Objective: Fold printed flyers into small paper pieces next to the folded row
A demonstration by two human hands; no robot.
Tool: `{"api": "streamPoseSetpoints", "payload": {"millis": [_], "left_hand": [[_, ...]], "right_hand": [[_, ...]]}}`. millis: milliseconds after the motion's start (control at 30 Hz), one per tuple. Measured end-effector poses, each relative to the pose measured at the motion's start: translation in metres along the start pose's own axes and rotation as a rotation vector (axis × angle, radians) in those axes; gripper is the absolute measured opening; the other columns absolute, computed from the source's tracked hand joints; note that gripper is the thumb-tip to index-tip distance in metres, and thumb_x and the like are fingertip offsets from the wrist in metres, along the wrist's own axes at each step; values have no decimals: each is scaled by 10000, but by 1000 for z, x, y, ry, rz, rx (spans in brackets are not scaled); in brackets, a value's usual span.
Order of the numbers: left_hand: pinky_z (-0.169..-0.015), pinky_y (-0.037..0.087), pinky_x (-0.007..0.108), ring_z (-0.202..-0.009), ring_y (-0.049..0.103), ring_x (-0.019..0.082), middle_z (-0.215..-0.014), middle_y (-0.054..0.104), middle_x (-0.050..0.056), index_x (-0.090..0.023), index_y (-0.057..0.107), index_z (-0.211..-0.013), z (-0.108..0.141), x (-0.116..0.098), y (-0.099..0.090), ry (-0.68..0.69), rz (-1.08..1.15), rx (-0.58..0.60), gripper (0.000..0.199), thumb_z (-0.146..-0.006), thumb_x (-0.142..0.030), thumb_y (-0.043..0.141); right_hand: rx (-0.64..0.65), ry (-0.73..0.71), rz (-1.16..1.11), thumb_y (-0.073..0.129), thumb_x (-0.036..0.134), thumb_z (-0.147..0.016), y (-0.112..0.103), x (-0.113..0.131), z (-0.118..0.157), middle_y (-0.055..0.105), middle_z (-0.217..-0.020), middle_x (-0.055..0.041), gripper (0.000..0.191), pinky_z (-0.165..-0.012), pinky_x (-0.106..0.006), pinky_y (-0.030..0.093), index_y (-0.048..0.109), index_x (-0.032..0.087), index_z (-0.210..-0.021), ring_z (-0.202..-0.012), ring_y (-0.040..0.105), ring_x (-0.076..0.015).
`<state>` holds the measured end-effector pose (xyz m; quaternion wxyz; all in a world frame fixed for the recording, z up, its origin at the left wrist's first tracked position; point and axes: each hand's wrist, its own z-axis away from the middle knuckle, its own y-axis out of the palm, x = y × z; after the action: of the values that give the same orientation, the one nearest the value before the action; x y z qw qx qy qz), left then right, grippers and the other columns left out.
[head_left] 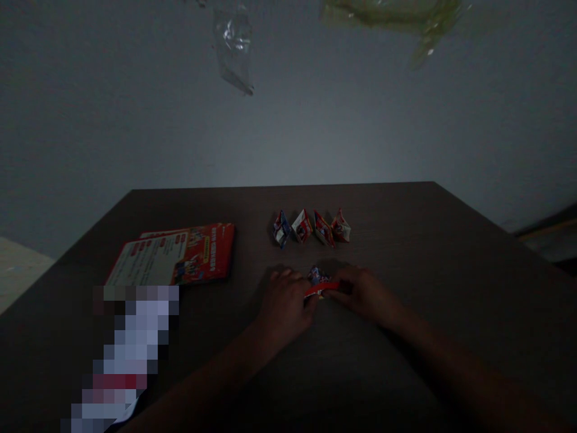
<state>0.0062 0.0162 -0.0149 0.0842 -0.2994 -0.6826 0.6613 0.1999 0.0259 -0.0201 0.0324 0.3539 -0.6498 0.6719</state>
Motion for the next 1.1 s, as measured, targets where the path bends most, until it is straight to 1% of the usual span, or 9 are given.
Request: {"api": "streamPoseSetpoints", "payload": {"millis": [200,333,467,700,833,1000,1100], "left_hand": [[-754,401,380,-864,559,228,-861,648,59,-184,643,-806,-1,1,3,-23,0,-17,178,-835,-306,518],[-746,410,388,-840,570,233,-846,656,66,-179,651,-802,-2,0,4,-39,-15,-20,183,-827,-309,524],[-748,417,389,-828,582,232,-817,662,63,-178,663,-801,-2,0,4,-76,-32,-14,209,-825,-336,529],[-750,406,397,-807,595,240,-764,667,66,-187,680,-773,-3,2,1,-119,-44,16,280,-812,-428,542],[-746,401,405,-812,595,253,-768,667,75,-186,681,-765,-3,3,-2,-136,-62,32,313,-811,-456,529],[-752,406,418,-820,602,267,-791,671,80,-192,689,-786,-3,5,-7,-168,-57,71,313,-789,-471,548],[-747,413,423,-821,605,276,-799,673,87,-189,691,-784,-3,6,-10,-191,-66,98,303,-775,-462,562]], "right_hand": [[8,52,-30,642,351,-790,1,-3,-2,635,-692,-12,171,-559,-238,388,659,180,-789,-626,566,-144],[17,95,-43,652,313,-777,0,0,-3,642,-688,-7,138,-555,-236,388,657,176,-794,-616,578,-143],[-6,105,-58,662,294,-763,0,2,-3,660,-716,-11,123,-569,-241,403,648,180,-805,-636,599,-151],[-46,126,-36,699,354,-718,3,3,-2,689,-774,-21,223,-588,-262,435,641,196,-864,-659,626,-172],[-33,128,-24,698,352,-718,1,4,-3,695,-810,-37,254,-596,-270,445,649,190,-907,-693,630,-185],[-16,174,13,703,378,-704,-1,3,-3,697,-841,-47,320,-630,-297,461,657,202,-968,-725,634,-205],[-13,192,4,700,375,-706,-2,2,-3,697,-860,-47,324,-648,-307,466,655,212,-982,-752,636,-215]]}}
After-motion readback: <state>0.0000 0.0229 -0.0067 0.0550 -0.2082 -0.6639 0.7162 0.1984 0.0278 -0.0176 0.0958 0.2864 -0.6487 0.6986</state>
